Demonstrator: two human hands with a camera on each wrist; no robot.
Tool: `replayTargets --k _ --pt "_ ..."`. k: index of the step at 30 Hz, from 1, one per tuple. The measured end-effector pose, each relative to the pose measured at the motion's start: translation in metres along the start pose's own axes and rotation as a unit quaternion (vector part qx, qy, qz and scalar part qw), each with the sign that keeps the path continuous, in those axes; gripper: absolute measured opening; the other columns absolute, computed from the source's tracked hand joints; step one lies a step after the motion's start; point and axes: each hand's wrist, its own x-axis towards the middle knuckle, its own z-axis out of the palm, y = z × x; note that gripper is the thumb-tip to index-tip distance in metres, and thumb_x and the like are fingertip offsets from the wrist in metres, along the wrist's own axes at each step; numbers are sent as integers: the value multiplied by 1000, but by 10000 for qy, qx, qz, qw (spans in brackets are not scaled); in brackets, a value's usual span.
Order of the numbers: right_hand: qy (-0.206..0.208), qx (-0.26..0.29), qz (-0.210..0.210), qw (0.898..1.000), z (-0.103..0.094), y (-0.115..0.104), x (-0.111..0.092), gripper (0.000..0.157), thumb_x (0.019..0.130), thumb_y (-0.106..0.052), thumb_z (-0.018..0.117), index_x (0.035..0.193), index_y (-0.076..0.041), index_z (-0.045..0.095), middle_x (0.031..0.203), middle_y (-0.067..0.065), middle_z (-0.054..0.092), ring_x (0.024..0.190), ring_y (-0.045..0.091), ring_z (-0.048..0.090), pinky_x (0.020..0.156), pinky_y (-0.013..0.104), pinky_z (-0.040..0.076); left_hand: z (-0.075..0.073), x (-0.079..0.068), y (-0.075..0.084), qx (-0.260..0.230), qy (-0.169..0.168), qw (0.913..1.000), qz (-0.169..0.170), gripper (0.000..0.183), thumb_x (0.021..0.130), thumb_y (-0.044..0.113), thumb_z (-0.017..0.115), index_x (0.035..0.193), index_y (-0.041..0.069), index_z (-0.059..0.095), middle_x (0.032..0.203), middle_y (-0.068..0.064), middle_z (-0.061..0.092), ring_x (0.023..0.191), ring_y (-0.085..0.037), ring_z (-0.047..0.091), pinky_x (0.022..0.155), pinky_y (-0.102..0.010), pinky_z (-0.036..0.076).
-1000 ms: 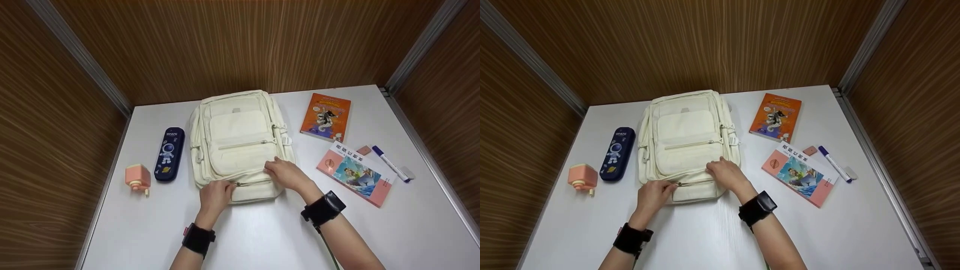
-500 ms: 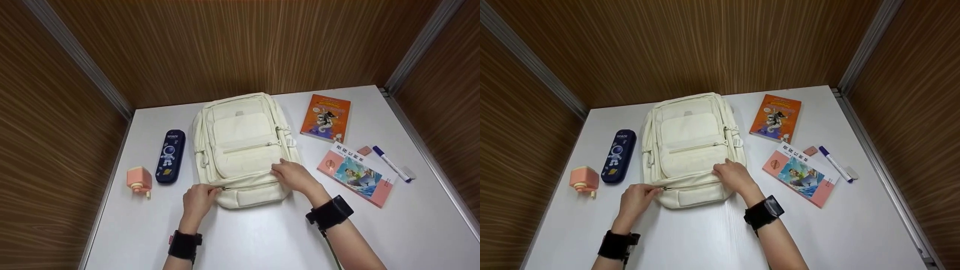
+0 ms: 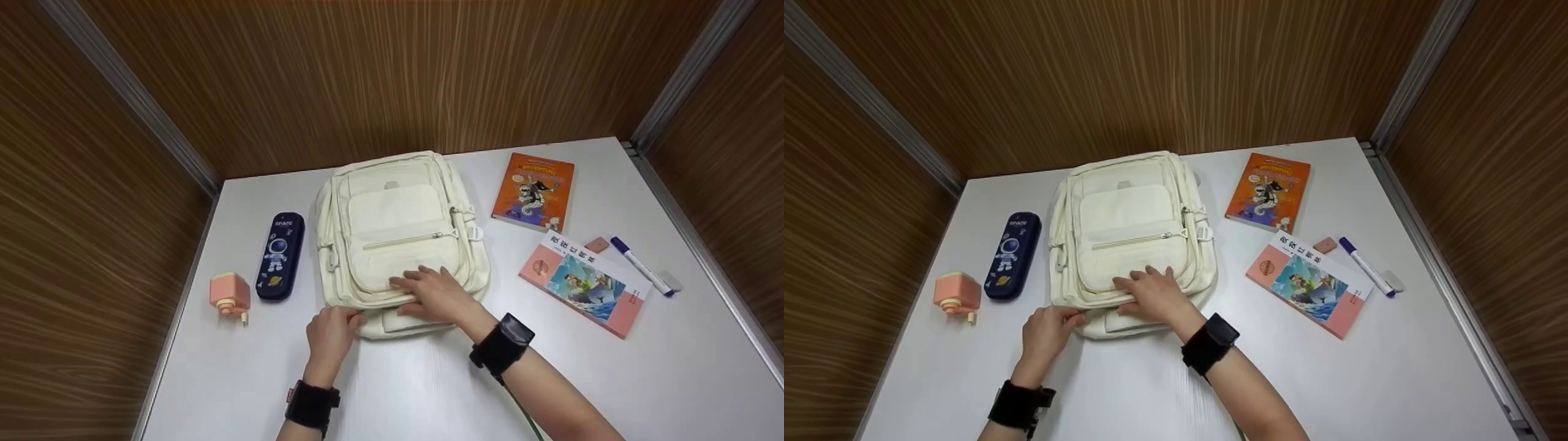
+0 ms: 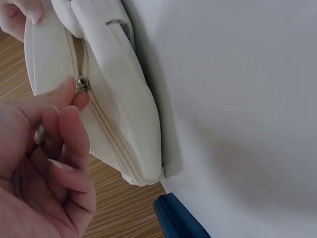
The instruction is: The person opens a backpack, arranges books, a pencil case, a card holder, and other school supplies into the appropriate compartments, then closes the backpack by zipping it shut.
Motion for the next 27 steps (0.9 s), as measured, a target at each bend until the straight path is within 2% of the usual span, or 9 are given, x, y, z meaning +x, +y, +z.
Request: replayTargets --k 5,10,14,22,27 --pt "7 58 101 9999 8 0 5 42 96 -48 55 130 -26 66 136 11 58 126 46 48 94 73 33 0 -2 -5 -69 100 9996 -258 4 80 24 81 78 21 80 72 2 70 60 -22 65 47 -38 45" --pt "-117 343 332 9988 3 5 3 39 99 -47 51 131 -28 65 139 10 55 132 43 43 100 73 27 -10 4 -13 -152 177 9983 -532 7 80 25 81 86 21 82 81 -3 73 67 -27 67 51 -43 48" --pt "-44 502 360 9981 1 8 1 39 99 -47 51 129 -27 66 138 10 56 132 43 43 100 74 25 -17 8 -19 -163 93 9983 -546 11 80 27 81 89 19 82 86 -5 74 72 -30 69 54 -45 50" --pt "-39 658 402 9970 -1 13 -2 38 100 -44 51 128 -25 67 138 11 56 133 43 42 100 74 23 -29 8 -36 -27 219 9972 -716 7 81 24 81 81 17 81 80 -4 73 69 -33 69 57 -49 51" --pt "-144 762 338 9964 -1 11 -1 38 100 -45 51 130 -26 66 140 11 54 134 44 39 101 75 20 -30 8 -42 -24 194 9971 -737 8 83 20 78 78 14 80 77 -5 72 65 -31 67 53 -49 50"
